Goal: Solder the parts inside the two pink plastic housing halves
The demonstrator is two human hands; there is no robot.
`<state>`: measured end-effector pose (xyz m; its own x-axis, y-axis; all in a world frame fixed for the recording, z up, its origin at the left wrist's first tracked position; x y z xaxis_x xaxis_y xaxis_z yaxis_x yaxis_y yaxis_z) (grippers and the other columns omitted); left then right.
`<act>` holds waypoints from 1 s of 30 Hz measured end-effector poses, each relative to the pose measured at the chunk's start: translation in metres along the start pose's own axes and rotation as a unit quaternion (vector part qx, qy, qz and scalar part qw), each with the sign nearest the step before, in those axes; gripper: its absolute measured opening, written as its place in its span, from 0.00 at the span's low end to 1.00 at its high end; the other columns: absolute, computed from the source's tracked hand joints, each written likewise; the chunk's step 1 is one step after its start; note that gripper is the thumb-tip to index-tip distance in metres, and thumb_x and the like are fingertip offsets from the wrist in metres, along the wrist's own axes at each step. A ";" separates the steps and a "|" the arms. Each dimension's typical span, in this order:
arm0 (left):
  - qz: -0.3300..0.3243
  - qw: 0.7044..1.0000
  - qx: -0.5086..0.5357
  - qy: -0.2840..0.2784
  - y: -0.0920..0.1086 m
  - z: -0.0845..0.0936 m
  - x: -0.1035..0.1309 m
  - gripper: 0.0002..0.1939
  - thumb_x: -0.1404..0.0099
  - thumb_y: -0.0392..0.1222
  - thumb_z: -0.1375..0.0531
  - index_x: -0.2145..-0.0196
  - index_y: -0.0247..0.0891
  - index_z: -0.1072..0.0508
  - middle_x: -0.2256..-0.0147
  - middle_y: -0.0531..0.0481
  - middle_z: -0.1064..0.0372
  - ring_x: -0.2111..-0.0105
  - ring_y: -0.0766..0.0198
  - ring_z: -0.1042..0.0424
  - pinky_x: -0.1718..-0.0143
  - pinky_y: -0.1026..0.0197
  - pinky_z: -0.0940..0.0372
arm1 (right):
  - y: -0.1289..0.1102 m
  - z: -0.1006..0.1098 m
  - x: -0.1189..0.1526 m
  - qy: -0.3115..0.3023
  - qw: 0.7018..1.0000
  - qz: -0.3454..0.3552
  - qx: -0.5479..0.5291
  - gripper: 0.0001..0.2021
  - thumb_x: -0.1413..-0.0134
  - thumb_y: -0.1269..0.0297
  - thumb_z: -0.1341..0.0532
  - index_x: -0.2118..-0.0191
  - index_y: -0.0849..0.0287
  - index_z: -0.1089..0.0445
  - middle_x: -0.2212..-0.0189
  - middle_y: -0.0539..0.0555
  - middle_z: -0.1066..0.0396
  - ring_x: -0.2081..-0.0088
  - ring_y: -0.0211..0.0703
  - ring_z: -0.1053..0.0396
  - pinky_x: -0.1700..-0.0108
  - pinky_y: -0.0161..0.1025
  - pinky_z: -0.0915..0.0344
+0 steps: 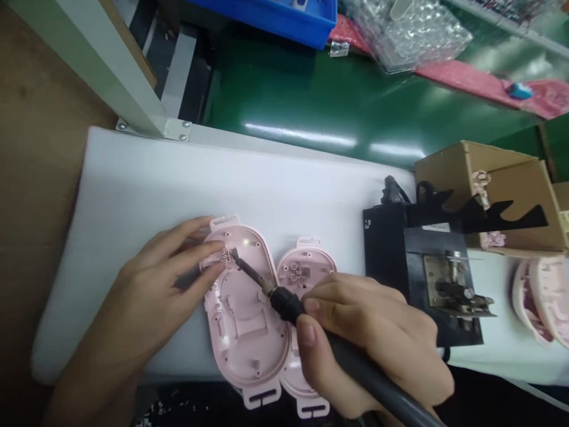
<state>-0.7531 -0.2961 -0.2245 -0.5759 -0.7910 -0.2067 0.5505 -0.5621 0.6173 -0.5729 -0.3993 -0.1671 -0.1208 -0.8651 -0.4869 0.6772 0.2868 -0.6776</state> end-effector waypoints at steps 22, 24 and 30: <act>-0.005 1.000 -0.003 -0.029 0.004 -0.005 -0.004 0.07 0.30 0.34 0.39 0.59 0.35 0.19 0.53 0.46 0.26 0.51 0.58 0.29 0.48 0.54 0.31 | -0.003 -0.009 0.001 -0.063 0.994 0.007 0.083 0.04 0.44 0.73 0.35 0.65 0.57 0.26 0.77 0.50 0.28 0.74 0.41 0.27 0.74 0.38 0.27; -0.009 1.000 -0.002 -0.025 0.006 -0.004 -0.004 0.07 0.30 0.34 0.39 0.59 0.35 0.19 0.53 0.46 0.26 0.52 0.58 0.29 0.49 0.54 0.31 | -0.004 -0.009 0.002 -0.063 0.995 0.013 0.079 0.03 0.44 0.73 0.35 0.65 0.57 0.25 0.77 0.49 0.29 0.74 0.40 0.27 0.74 0.38 0.27; -0.008 1.000 0.007 -0.025 0.006 -0.004 -0.004 0.07 0.29 0.34 0.39 0.59 0.35 0.19 0.54 0.46 0.26 0.52 0.58 0.29 0.49 0.53 0.30 | -0.007 -0.012 -0.001 -0.075 0.995 0.008 0.070 0.05 0.48 0.76 0.34 0.67 0.61 0.26 0.76 0.49 0.29 0.73 0.39 0.27 0.71 0.37 0.27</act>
<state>-0.7453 -0.2971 -0.2229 -0.6134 -0.7693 -0.1790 0.5332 -0.5705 0.6247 -0.5866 -0.3954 -0.1684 -0.0066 -0.9161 -0.4010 0.7733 0.2496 -0.5829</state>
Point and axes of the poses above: each hand's wrist, its own x-axis away from the middle knuckle, its own z-axis out of the back of the hand, y = z × x, the point moved 8 cm from there along -x, towards the middle knuckle
